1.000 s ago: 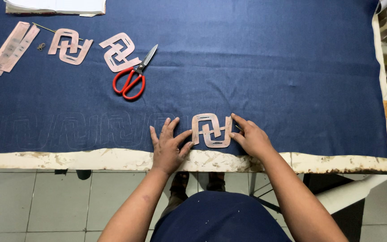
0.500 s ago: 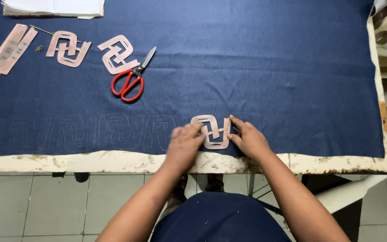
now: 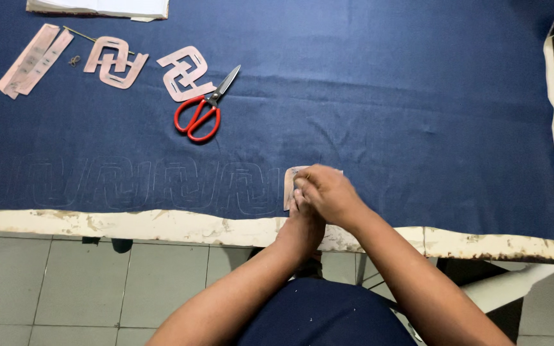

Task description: The person places a pink paper stencil onto a blue fabric and traces its outline with a pencil. They repeat this process for several stencils, creating a series of identical patterns on the fabric.

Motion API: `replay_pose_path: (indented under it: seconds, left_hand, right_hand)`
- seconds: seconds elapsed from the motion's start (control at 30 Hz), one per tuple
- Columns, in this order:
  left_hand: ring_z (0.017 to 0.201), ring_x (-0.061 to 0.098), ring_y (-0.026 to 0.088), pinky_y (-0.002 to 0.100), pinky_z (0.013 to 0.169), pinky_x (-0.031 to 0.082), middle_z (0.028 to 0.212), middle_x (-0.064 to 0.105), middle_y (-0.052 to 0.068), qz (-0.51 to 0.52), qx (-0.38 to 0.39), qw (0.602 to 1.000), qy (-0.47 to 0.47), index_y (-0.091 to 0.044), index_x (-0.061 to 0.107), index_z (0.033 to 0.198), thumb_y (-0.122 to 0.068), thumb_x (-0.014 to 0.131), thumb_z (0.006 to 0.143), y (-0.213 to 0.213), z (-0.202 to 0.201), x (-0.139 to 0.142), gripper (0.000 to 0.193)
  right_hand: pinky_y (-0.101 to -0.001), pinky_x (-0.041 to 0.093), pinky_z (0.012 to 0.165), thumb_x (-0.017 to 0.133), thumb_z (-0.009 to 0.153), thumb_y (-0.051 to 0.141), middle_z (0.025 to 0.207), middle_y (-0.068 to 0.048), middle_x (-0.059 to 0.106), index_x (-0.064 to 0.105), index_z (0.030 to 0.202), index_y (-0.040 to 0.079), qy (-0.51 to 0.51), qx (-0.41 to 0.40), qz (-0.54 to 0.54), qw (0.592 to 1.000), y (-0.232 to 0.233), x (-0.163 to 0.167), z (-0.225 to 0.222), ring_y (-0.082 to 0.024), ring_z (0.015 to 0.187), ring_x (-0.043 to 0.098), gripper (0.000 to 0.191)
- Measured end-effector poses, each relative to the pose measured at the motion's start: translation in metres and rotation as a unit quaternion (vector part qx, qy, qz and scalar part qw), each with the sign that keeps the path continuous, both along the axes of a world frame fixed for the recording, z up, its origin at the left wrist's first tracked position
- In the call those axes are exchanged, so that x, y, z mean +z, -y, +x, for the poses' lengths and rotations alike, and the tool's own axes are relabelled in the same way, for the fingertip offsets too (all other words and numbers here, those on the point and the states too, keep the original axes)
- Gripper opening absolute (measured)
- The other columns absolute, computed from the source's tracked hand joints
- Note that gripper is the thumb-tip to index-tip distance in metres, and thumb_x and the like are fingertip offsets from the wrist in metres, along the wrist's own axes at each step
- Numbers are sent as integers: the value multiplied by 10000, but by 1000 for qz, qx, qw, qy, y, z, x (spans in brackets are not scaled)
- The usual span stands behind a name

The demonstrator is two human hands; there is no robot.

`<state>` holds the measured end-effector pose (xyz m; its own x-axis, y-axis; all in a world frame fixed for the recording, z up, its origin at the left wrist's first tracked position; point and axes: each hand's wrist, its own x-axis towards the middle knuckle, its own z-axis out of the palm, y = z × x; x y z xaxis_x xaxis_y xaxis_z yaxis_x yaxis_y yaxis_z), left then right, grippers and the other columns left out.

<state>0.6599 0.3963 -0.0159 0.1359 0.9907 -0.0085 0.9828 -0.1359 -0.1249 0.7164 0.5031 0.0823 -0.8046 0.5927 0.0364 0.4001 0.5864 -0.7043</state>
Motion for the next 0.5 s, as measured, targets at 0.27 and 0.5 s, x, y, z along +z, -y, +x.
replay_pose_path:
  seconds: [0.27, 0.5]
  left_hand:
    - [1257, 531, 406, 578, 1050, 385, 1340, 595, 204, -152, -13, 985, 80, -33, 638, 1301, -253, 630, 910, 4, 2, 6, 449]
    - [1250, 515, 383, 559, 1020, 395, 1341, 575, 202, -83, -12, 988, 131, -35, 608, 1291, -244, 660, 797, 3, 1, 4, 539]
  right_hand:
    - [-426, 450, 907, 662, 909, 262, 933, -59, 763, 789, 967, 109, 109, 111, 18, 988, 12, -10, -12, -283, 926, 616, 207]
    - [-412, 432, 958, 664, 922, 288, 963, -12, 761, 782, 996, 141, 132, 121, 10, 984, 14, -14, -13, -230, 968, 612, 202]
